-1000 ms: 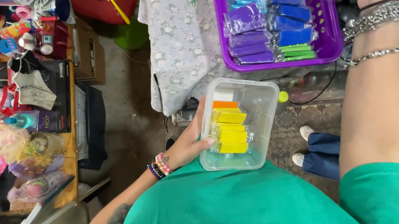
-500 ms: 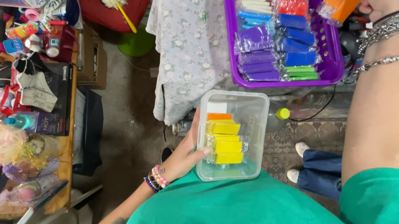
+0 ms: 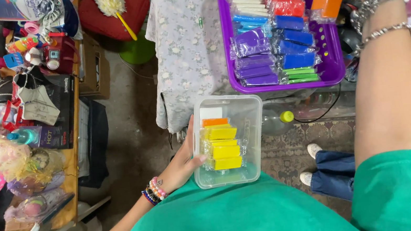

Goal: The person organizes colorful plastic items from a clear container into a purple basket, arranging them by color. They then pick up a clear jar containing black objects and transfer them into a white container.

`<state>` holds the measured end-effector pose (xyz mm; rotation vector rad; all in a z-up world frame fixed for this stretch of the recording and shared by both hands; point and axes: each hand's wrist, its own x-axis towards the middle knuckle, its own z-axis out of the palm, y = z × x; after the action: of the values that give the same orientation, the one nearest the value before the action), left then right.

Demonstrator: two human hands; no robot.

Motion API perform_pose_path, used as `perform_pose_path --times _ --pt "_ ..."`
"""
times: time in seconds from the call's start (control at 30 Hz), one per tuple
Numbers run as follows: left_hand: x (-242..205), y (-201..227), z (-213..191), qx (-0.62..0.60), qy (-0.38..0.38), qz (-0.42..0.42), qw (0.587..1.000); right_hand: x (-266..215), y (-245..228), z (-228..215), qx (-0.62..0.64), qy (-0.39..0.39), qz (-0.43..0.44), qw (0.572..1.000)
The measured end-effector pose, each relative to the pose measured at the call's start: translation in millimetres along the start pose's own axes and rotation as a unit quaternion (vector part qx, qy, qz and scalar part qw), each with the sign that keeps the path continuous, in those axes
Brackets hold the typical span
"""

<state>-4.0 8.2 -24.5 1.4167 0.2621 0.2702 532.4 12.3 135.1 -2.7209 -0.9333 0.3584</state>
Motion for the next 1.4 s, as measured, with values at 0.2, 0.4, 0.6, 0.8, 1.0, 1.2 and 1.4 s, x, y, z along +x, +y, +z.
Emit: perform_pose_path --times 0.2,0.4,0.6,0.8,1.0,1.2,1.4 --pt "-4 0 1 0.052 0.018 -0.033 0.998 39 -25 21 -0.087 -0.113 -0.022 0.99" --pt "-6 -13 1 0.023 0.05 -0.051 0.997 4 -31 19 -0.066 -0.067 -0.036 0.995" --pt "-7 -8 4 0.025 0.053 -0.03 0.998 9 10 36 0.041 -0.007 -0.113 0.993" --pt "-3 -15 7 0.031 0.048 -0.026 0.998 24 27 59 -0.029 0.043 -0.113 0.992" --pt "-2 -4 14 0.055 0.046 -0.024 0.997 23 25 58 -0.01 0.05 -0.087 0.995" --pt "-6 3 18 0.046 0.054 -0.051 0.996 23 25 59 0.0 0.068 -0.067 0.995" --pt "-4 2 18 0.019 0.047 -0.069 0.996 33 24 69 0.06 0.073 -0.096 0.991"
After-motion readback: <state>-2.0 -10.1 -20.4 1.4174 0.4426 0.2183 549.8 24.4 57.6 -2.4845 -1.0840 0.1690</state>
